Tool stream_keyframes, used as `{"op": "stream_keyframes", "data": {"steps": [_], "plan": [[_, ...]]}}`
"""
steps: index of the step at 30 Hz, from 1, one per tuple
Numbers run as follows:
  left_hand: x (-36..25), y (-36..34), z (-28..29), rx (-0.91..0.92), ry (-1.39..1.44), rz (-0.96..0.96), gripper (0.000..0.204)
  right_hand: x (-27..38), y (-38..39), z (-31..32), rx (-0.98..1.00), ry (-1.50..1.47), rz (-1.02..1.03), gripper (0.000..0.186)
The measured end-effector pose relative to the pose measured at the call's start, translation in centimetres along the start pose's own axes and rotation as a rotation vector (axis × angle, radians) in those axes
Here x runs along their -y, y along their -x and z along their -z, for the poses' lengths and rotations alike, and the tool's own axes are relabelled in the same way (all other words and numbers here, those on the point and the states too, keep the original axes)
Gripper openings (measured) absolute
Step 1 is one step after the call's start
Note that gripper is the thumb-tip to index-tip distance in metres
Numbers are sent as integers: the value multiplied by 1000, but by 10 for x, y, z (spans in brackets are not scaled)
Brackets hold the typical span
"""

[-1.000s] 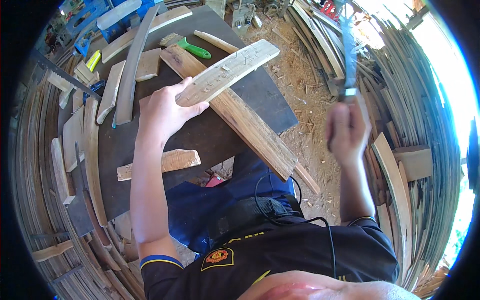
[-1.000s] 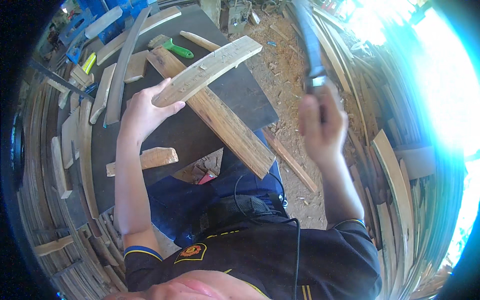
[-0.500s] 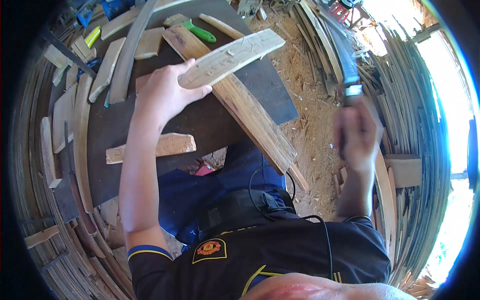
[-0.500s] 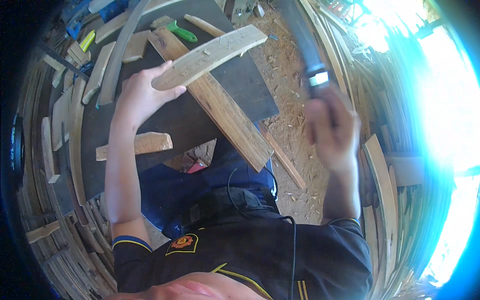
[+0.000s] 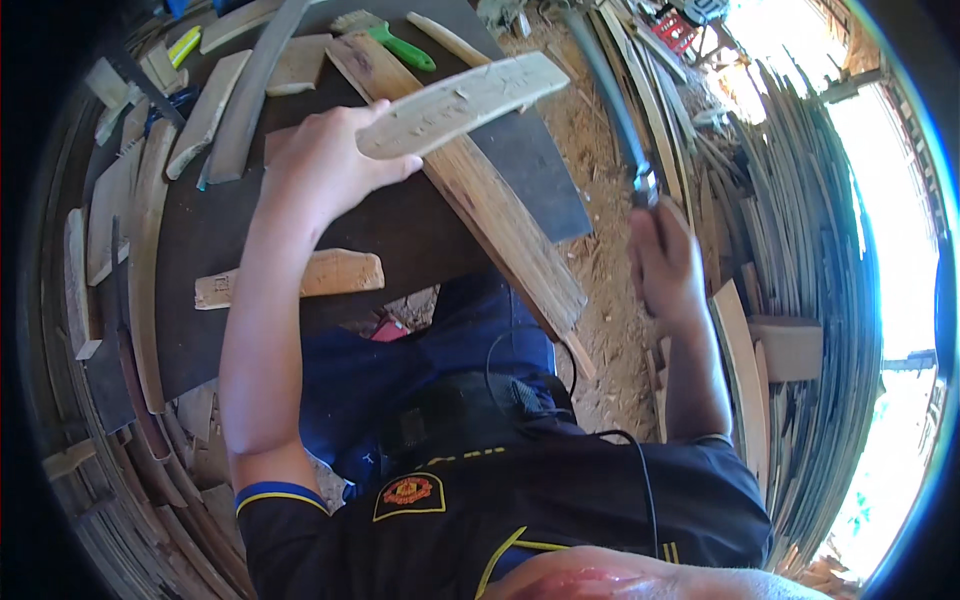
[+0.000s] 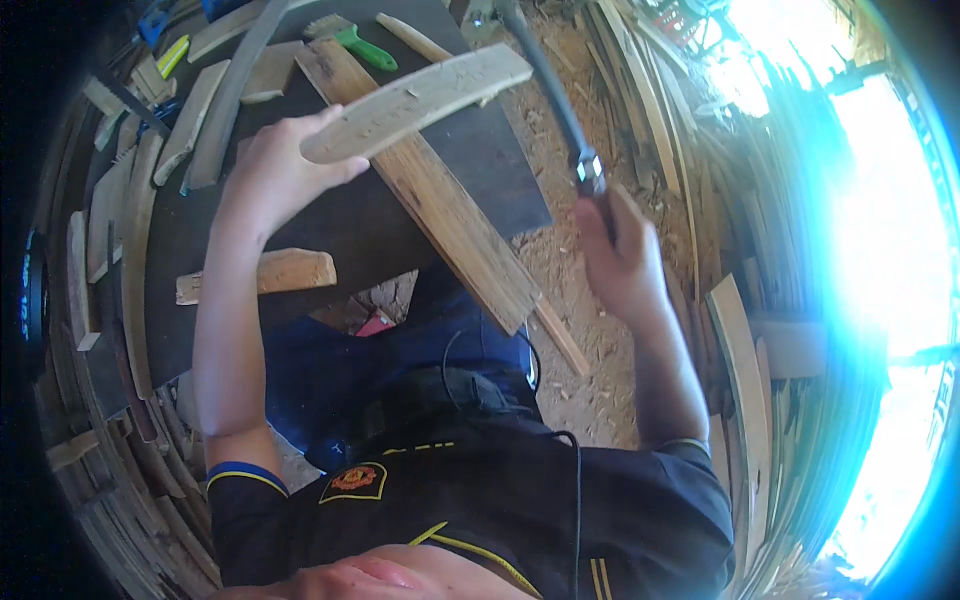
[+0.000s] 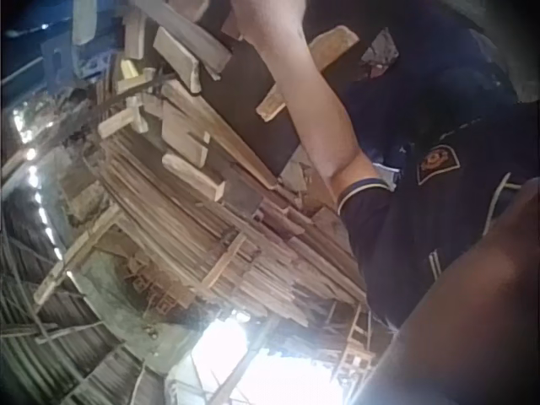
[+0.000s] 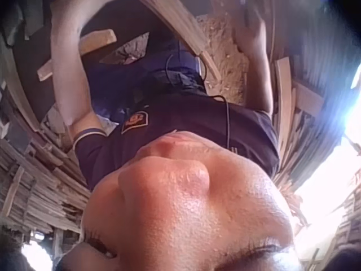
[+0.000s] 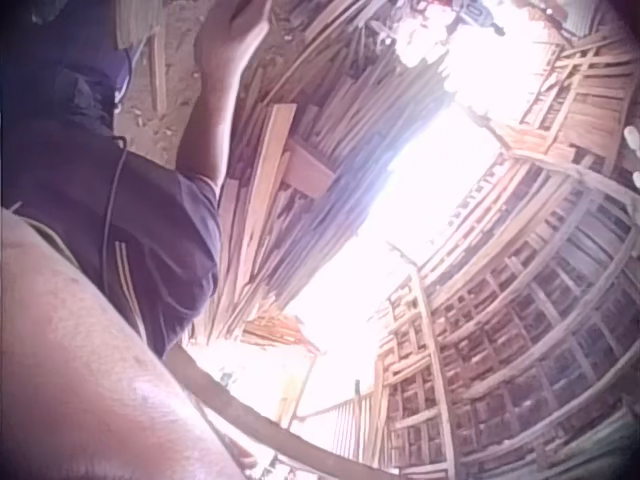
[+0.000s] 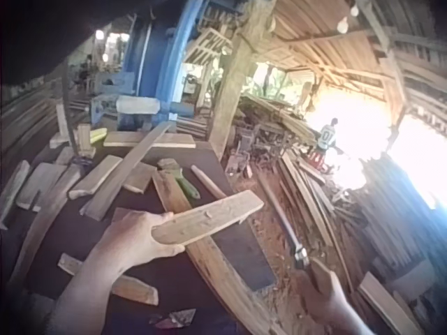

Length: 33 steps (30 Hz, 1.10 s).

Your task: The person uses a chisel to carve a groove into a small piece of wood held in their left hand. They repeatedly strike the chisel with their right hand to remove wood shavings and shape the piece. The person occasionally pauses to inspect the carved groove and adjust their grip on the wood.

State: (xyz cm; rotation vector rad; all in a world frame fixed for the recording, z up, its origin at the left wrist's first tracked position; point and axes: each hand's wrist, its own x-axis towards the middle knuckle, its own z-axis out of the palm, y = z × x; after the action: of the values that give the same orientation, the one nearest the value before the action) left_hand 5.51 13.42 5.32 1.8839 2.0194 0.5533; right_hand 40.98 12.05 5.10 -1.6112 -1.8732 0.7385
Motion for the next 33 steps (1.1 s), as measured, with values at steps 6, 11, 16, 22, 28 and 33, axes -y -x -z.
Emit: {"op": "stream_keyframes", "data": {"steps": [6,11,16,22,28,33], "plan": [[1,-1,-5,6,45,23,74,2,-14,-11,-28,204,157,26],[4,0,-11,-49,3,15,72,19,-13,11,73,325,20,31],[3,2,-3,-5,20,25,72,69,-22,88,-199,-40,335,38],[5,3,-6,-21,22,37,74,67,-52,34,-390,-25,349,45],[9,-4,-11,-38,56,-20,71,34,-39,-9,167,249,-87,35],[14,3,-10,-60,58,-1,70,51,-38,0,64,139,28,30]]}}
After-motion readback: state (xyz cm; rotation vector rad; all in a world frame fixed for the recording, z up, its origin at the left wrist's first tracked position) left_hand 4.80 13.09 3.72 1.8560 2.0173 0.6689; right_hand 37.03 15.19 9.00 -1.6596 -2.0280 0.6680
